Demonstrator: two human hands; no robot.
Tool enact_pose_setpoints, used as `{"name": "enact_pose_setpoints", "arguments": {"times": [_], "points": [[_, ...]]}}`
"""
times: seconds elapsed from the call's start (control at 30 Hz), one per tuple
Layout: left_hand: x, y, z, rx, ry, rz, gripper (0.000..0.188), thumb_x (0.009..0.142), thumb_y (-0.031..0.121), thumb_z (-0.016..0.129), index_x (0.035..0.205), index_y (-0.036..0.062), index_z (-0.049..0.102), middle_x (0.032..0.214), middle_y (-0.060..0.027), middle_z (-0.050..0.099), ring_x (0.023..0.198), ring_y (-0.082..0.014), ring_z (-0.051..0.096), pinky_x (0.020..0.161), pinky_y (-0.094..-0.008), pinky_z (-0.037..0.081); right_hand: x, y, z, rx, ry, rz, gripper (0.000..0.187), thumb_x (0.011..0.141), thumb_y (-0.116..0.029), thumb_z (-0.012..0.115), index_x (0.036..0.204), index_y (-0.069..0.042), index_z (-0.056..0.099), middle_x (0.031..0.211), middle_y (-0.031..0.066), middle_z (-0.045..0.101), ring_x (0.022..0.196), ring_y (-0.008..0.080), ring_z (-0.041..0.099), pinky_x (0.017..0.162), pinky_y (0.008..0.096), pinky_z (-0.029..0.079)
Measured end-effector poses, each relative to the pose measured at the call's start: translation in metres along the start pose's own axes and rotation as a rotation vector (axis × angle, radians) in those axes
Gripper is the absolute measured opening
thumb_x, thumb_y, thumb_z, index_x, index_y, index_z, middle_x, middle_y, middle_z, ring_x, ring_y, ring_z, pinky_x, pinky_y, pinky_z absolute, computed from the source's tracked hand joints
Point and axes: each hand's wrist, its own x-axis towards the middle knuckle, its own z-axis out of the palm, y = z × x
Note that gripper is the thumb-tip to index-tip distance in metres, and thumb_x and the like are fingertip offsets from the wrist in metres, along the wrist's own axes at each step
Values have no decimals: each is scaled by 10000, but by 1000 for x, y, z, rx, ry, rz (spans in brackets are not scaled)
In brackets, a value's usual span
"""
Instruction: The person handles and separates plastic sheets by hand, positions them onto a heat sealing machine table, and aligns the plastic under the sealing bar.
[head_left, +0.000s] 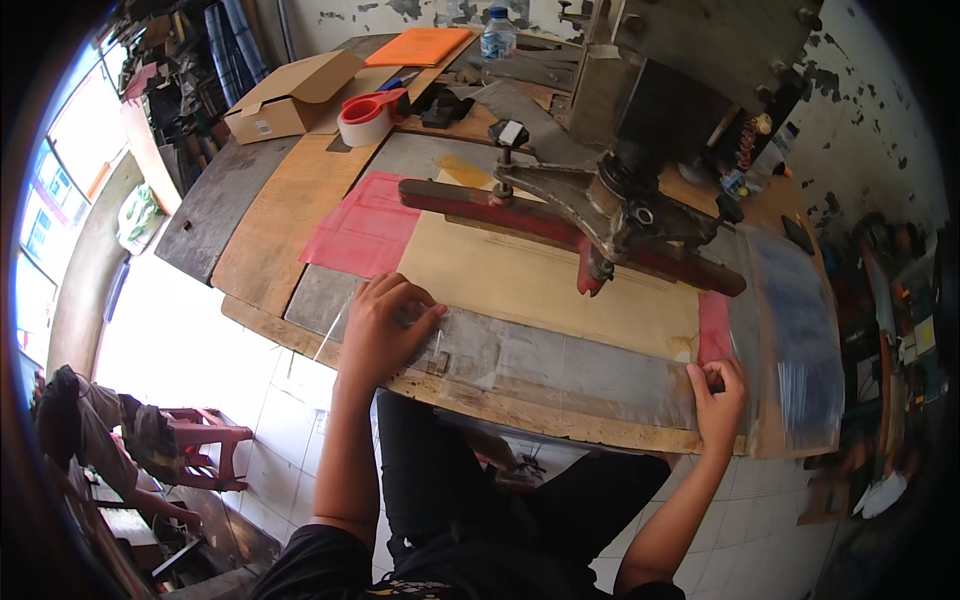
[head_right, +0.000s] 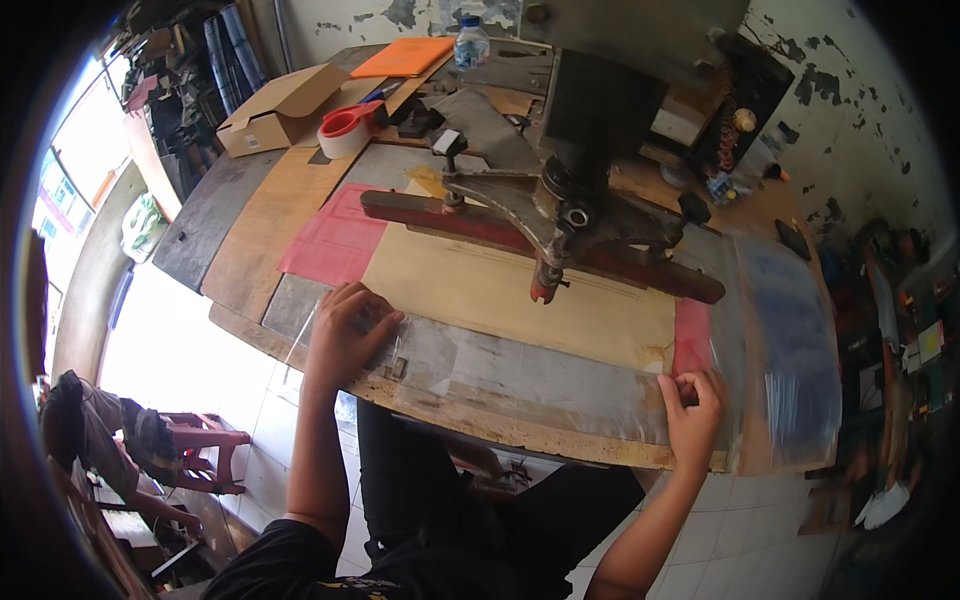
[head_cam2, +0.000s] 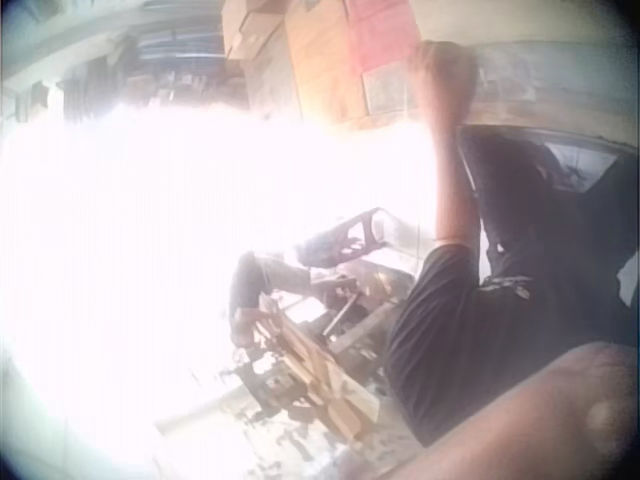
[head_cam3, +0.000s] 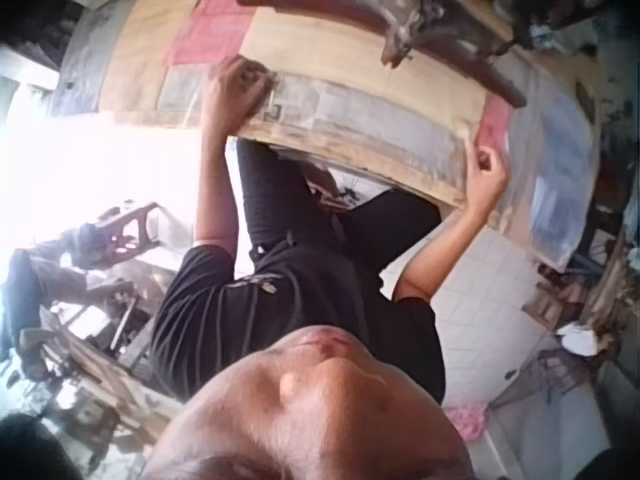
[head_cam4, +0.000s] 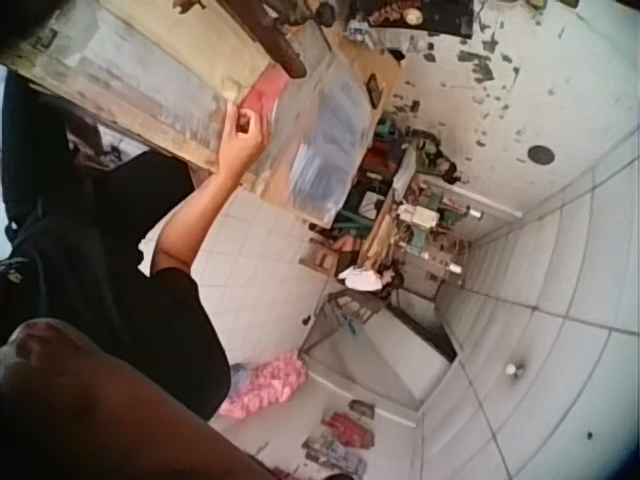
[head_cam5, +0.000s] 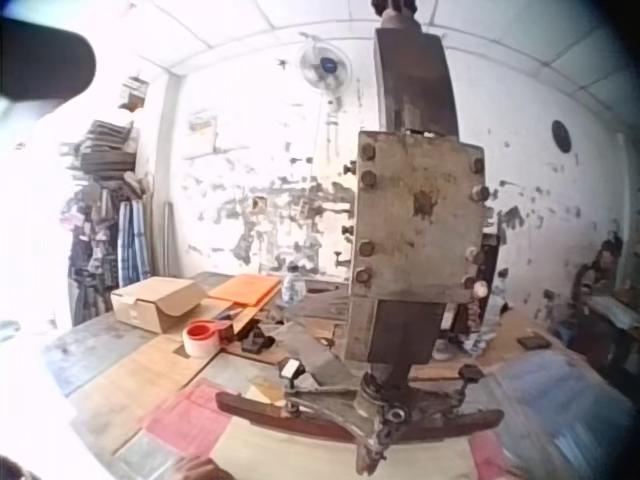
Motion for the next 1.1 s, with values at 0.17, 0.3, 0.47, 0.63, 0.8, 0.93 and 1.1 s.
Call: {"name": "enact_pose_setpoints", "arguments": {"times": [0.17, 0.3, 0.47, 0.63, 0.8, 0.93, 1.1], "points": [[-3, 0, -5, 4, 9, 37, 190, 845, 198, 839, 831, 68, 701, 806, -61, 649, 815, -247, 634, 880, -392, 460, -1, 4, -3, 7, -35, -3, 271, 856, -113, 843, 798, -10, 598, 761, 84, 531, 747, 261, 514, 712, 394, 426], [-14, 4, -16, 6, -17, 59, 160, 866, 176, 830, 841, 90, 698, 785, -37, 673, 780, -236, 638, 854, -381, 465, -6, 6, -30, -41, -171, -113, 256, 845, -89, 827, 812, 0, 590, 786, 92, 545, 749, 267, 519, 715, 392, 433], [-33, 28, -56, -112, -118, 147, 157, 849, 193, 865, 843, 120, 725, 730, 10, 638, 706, -190, 573, 777, -356, 408, -23, -16, -87, -2, -226, -16, 319, 872, -152, 841, 824, 10, 571, 781, 95, 522, 750, 261, 540, 719, 361, 435], [-64, 23, -86, -165, -141, 218, 236, 813, 267, 908, 804, 136, 712, 662, 35, 568, 670, -166, 536, 736, -342, 365, -38, -20, -132, 2, -342, -116, 454, 878, -310, 869, 825, 15, 556, 749, 86, 532, 701, 220, 521, 674, 334, 422], [-85, 18, -94, -268, -250, 56, 261, 865, 265, 873, 786, 118, 672, 728, 28, 630, 710, -177, 567, 795, -355, 386, -56, -37, -158, 85, -272, -57, 522, 858, -396, 888, 784, 6, 562, 699, 48, 534, 603, 151, 469, 574, 300, 353], [-90, 18, -106, -457, -370, 15, 230, 935, 273, 809, 825, 126, 670, 807, 22, 719, 791, -177, 635, 844, -360, 379, -57, -33, -184, 153, -312, -144, 618, 797, -541, 905, 701, -30, 571, 604, 2, 484, 536, 101, 428, 512, 277, 256], [-98, 8, -130, -793, -372, 96, 260, 946, 297, 785, 787, 131, 663, 747, 4, 745, 759, -159, 626, 812, -340, 377, -54, -25, -214, 172, -230, -284, 673, 722, -641, 881, 650, -54, 559, 558, -9, 441, 514, 111, 405, 529, 293, 259]]}}
